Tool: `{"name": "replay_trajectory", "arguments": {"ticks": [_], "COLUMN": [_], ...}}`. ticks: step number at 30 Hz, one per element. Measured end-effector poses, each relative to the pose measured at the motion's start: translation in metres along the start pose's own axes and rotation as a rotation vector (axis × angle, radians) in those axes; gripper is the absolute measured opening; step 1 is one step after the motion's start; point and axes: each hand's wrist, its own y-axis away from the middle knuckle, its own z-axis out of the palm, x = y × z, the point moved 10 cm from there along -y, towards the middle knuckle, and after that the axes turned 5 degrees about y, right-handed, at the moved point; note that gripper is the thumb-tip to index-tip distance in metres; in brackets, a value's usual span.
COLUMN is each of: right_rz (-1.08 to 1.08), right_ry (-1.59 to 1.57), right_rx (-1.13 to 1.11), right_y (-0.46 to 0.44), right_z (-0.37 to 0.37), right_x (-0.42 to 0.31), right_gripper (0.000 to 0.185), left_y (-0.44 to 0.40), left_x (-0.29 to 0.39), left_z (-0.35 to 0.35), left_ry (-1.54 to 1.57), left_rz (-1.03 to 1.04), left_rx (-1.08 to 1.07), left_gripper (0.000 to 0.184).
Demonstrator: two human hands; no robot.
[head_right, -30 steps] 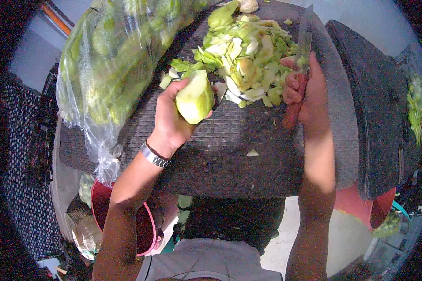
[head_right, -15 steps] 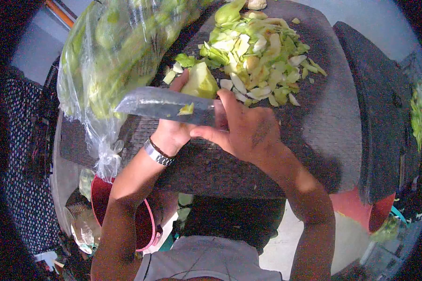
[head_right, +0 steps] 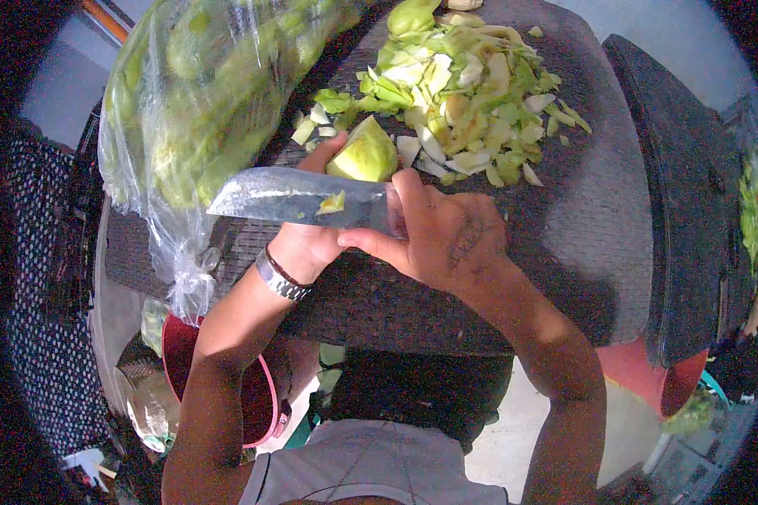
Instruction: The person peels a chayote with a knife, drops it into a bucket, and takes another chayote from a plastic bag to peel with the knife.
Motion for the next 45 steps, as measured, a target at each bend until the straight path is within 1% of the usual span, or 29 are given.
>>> {"name": "replay_trajectory", "arguments": {"ticks": [6, 8, 9, 11, 12, 13, 15, 16, 18, 19, 20, 21, 22, 23, 25, 26, 28, 35, 37, 38, 40, 41, 42, 43, 45], "right_rz": [-0.008, -0.007, 0.026, 0.093, 0.210, 0.280, 0.423, 0.508, 0.405, 0.353, 0.236, 0.120, 0.008, 0.008, 0.004, 0.005, -0.015, -0.074, -0.017, 0.012, 0.160, 0.234, 0.318, 0.367, 0.465], "right_ry": [0.049, 0.053, 0.022, -0.039, -0.062, -0.123, -0.244, -0.285, -0.235, -0.211, -0.183, -0.156, -0.128, -0.099, -0.037, -0.080, -0.051, -0.041, -0.119, -0.158, -0.165, -0.169, -0.120, -0.159, -0.236], "right_rx": [0.013, 0.028, 0.016, -0.008, -0.006, 0.017, 0.064, -0.036, -0.080, -0.105, -0.091, -0.075, -0.057, -0.056, -0.055, -0.040, -0.042, 0.010, -0.016, -0.028, -0.063, -0.080, -0.061, -0.066, -0.073], "right_y": [0.000, -0.003, -0.005, -0.008, -0.010, -0.012, -0.016, -0.016, -0.014, -0.011, -0.010, -0.008, -0.006, -0.004, -0.003, -0.002, -0.003, -0.004, -0.006, -0.007, -0.010, -0.011, -0.014, -0.016, -0.017], "right_z": [-0.004, -0.009, -0.009, -0.012, -0.016, -0.019, -0.026, -0.027, -0.023, -0.019, -0.017, -0.014, -0.012, -0.009, -0.005, -0.006, -0.008, -0.016, -0.012, -0.011, -0.010, -0.012, -0.019, -0.022, -0.027], "right_x": [-0.002, -0.003, 0.002, 0.016, 0.033, 0.051, 0.079, 0.081, 0.061, 0.050, 0.033, 0.015, 0.001, 0.000, -0.001, 0.000, 0.000, -0.008, 0.003, 0.009, 0.030, 0.040, 0.054, 0.066, 0.085], "right_gripper": [0.068, 0.066, 0.064, 0.061, 0.057, 0.056, 0.054, 0.054, 0.048, 0.046, 0.047, 0.049, 0.051, 0.053, 0.056, 0.058, 0.057, 0.056, 0.051, 0.048, 0.054, 0.058, 0.054, 0.053, 0.051], "left_y": [-0.001, 0.002, 0.004, 0.005, 0.011, 0.007, 0.006, 0.006, 0.006, 0.006, 0.005, 0.007, -0.001, -0.003, 0.001, 0.001, 0.001, 0.004, 0.005, 0.007, 0.013, 0.017, 0.015, 0.015, 0.015], "left_x": [0.001, 0.003, 0.005, 0.020, 0.029, 0.022, 0.025, 0.023, 0.024, 0.028, 0.028, 0.031, 0.014, 0.007, 0.008, 0.009, 0.012, 0.016, 0.018, 0.024, 0.035, 0.033, 0.030, 0.027, 0.027], "left_z": [0.003, -0.002, -0.002, -0.004, -0.005, -0.003, 0.005, 0.004, 0.000, -0.012, -0.029, -0.031, -0.016, -0.011, 0.001, -0.003, -0.010, -0.011, -0.008, -0.013, -0.007, 0.003, 0.014, 0.021, 0.023], "left_ry": [0.024, -0.015, -0.034, -0.206, -0.291, -0.368, -0.348, -0.315, -0.251, -0.209, -0.165, -0.122, -0.072, -0.041, -0.131, -0.146, -0.176, -0.245, -0.285, -0.306, -0.346, -0.382, -0.412, -0.442, -0.420], "left_rz": [0.008, 0.058, 0.084, 0.311, 0.426, 0.262, 0.263, 0.250, 0.235, 0.301, 0.366, 0.428, 0.170, 0.079, 0.091, 0.112, 0.157, 0.217, 0.258, 0.337, 0.495, 0.488, 0.398, 0.307, 0.299], "left_rx": [-0.060, 0.025, 0.067, 0.276, 0.381, 0.345, 0.346, 0.351, 0.358, 0.386, 0.415, 0.444, 0.232, 0.183, 0.133, 0.170, 0.244, 0.266, 0.294, 0.352, 0.467, 0.445, 0.371, 0.295, 0.312], "left_gripper": [0.043, 0.042, 0.041, 0.040, 0.040, 0.039, 0.040, 0.040, 0.041, 0.041, 0.042, 0.042, 0.044, 0.046, 0.045, 0.045, 0.045, 0.048, 0.048, 0.048, 0.047, 0.044, 0.040, 0.037, 0.037]}}
